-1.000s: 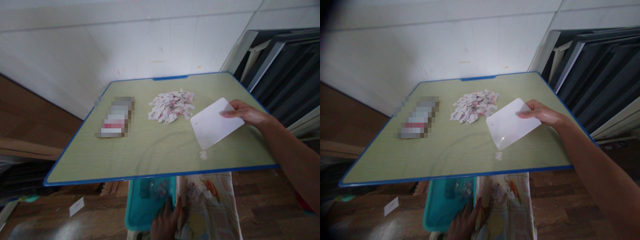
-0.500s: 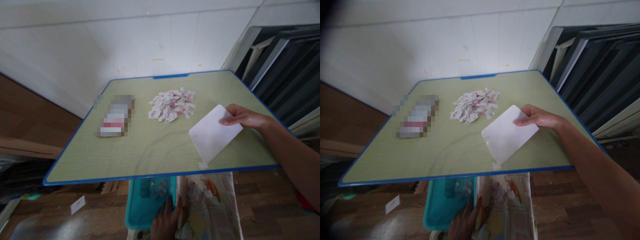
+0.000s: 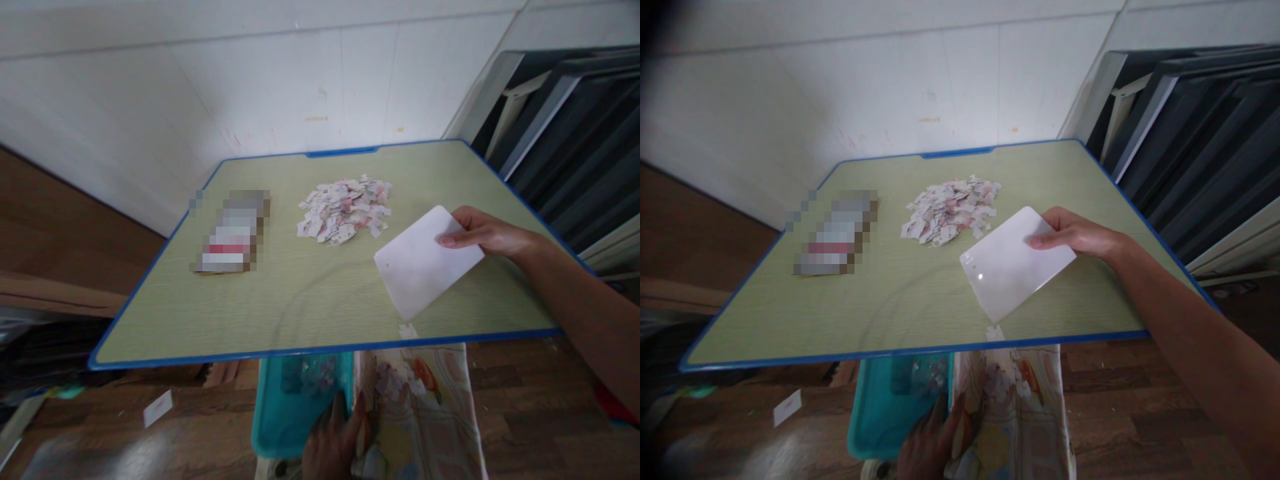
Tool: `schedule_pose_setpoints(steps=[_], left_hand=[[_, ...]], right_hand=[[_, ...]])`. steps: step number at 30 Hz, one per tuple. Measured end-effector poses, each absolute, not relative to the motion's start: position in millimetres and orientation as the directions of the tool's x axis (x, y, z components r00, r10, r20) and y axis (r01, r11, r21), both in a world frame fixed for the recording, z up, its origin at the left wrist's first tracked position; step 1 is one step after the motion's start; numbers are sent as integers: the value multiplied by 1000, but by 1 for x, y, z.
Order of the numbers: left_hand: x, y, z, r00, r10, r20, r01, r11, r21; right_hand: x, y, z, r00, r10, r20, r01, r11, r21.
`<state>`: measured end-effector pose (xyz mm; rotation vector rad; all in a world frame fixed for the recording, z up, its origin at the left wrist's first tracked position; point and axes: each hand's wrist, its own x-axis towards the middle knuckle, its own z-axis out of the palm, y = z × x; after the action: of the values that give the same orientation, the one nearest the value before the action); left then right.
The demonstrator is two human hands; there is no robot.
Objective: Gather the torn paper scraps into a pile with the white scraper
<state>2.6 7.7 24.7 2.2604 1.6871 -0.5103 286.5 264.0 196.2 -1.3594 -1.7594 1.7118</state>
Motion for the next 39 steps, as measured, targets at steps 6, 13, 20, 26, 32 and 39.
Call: schedule_pose_setpoints(steps=[6, 13, 20, 26, 32, 39], left_hand=[[3, 8, 25, 257, 869, -423, 962, -272, 26], [2, 6, 20, 229, 852, -471, 972, -230, 58], [4, 8, 23, 237, 870, -432, 967, -255, 15], [2, 9, 21, 263, 859, -440, 962, -269, 49], [3, 9, 27, 267, 858, -438, 959, -283, 30], [4, 9, 29, 254, 878, -407, 966, -251, 61]], right_hand=[[289, 264, 195, -526, 761, -380, 414, -161, -896], [286, 262, 199, -543, 744, -390, 433, -150, -889], [282, 260, 201, -558, 738, -381, 427, -138, -894], [282, 259, 201, -560, 721, -408, 452, -147, -880], [284, 261, 199, -606, 694, -388, 407, -148, -901], [282, 259, 201, -564, 722, -401, 406, -180, -896]])
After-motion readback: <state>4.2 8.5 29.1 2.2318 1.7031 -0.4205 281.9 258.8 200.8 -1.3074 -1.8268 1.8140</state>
